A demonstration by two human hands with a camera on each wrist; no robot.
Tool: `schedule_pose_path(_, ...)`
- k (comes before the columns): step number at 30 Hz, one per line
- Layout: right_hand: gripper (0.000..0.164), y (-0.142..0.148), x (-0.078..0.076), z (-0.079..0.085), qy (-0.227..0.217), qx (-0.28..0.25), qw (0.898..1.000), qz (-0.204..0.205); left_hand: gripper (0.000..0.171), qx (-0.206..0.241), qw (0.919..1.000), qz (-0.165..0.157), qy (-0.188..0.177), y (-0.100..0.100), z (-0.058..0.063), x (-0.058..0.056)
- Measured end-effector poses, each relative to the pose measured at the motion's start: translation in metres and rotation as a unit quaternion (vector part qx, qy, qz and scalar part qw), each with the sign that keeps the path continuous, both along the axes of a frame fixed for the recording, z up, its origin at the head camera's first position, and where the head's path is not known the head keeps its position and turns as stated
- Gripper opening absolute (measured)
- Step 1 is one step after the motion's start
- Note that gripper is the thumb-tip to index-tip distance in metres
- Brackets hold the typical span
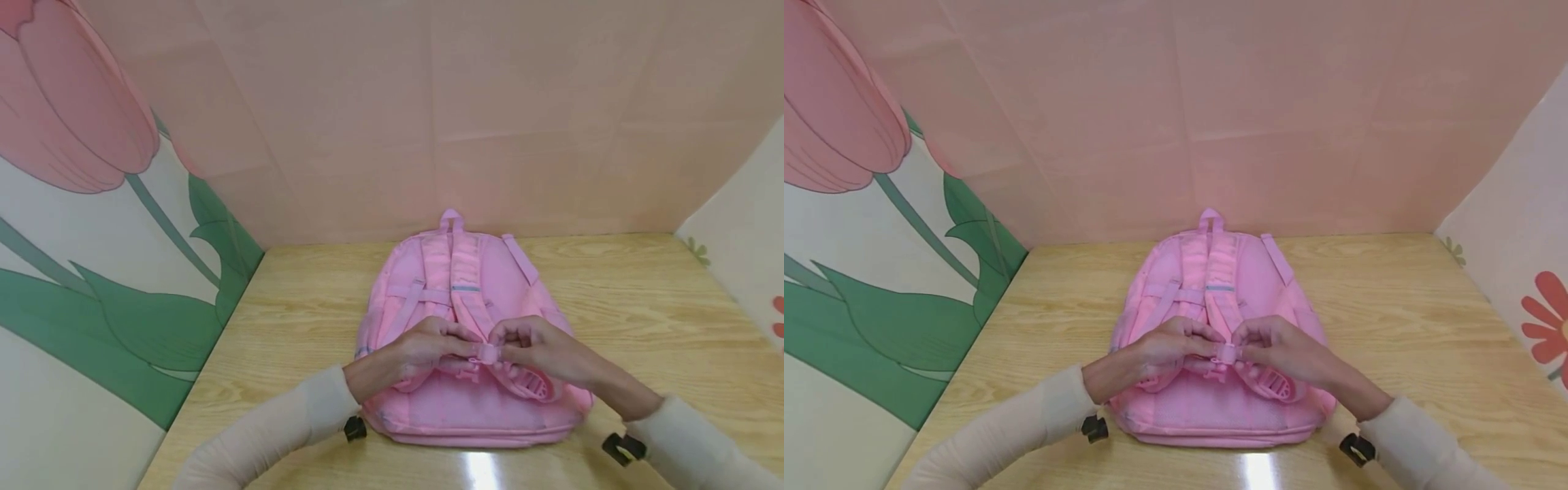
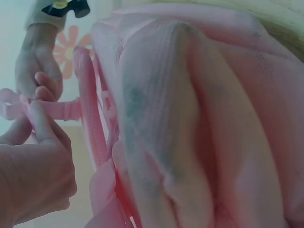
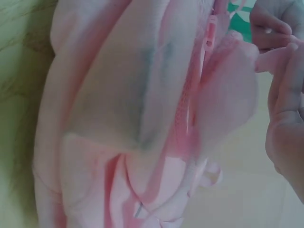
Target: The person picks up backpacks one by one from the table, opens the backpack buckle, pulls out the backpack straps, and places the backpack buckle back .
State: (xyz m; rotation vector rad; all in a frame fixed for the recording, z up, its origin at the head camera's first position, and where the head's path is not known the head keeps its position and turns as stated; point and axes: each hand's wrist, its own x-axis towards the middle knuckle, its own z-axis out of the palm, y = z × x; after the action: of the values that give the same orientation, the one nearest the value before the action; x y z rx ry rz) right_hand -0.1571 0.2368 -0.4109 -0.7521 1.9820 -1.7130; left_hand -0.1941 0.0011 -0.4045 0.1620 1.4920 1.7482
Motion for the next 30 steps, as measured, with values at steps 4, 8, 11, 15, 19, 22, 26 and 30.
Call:
schedule_pose_path(4, 0.011, -0.002, 0.001, 0.003, 0.003, 0.015, 1.000, -0.007, 0.022, -0.003, 0.9999, -0.003, 0.015, -0.001, -0.001, 0.002)
schedule_pose_path(8, 0.013, -0.002, 0.001, 0.009, -0.003, 0.017, 1.000, -0.005, 0.023, -0.006, 0.9997, -0.019, 0.011, -0.002, 0.000, 0.000)
schedule_pose_path(11, 0.017, -0.002, 0.001, 0.011, -0.025, 0.018, 0.999, -0.010, 0.022, -0.009, 0.9995, -0.030, 0.001, -0.003, 0.000, -0.003)
schedule_pose_path(15, 0.018, 0.000, 0.001, 0.012, -0.089, 0.012, 0.996, -0.019, 0.022, 0.001, 0.9993, -0.038, 0.006, -0.003, 0.000, -0.003)
schedule_pose_path(19, 0.017, 0.002, 0.000, 0.011, -0.144, -0.019, 0.989, -0.006, 0.023, 0.014, 0.9989, -0.043, 0.015, -0.003, 0.001, -0.001)
schedule_pose_path(22, 0.017, 0.002, 0.000, 0.010, -0.166, -0.046, 0.985, 0.014, 0.022, 0.016, 0.9989, -0.040, 0.016, -0.003, 0.001, -0.001)
schedule_pose_path(26, 0.015, 0.000, 0.002, 0.010, -0.158, -0.045, 0.986, 0.011, 0.022, 0.013, 0.9989, -0.040, 0.019, -0.003, 0.000, 0.000)
schedule_pose_path(30, 0.015, -0.003, 0.003, 0.009, -0.111, -0.005, 0.994, -0.020, 0.022, 0.004, 0.9988, -0.044, 0.023, -0.002, -0.001, 0.000)
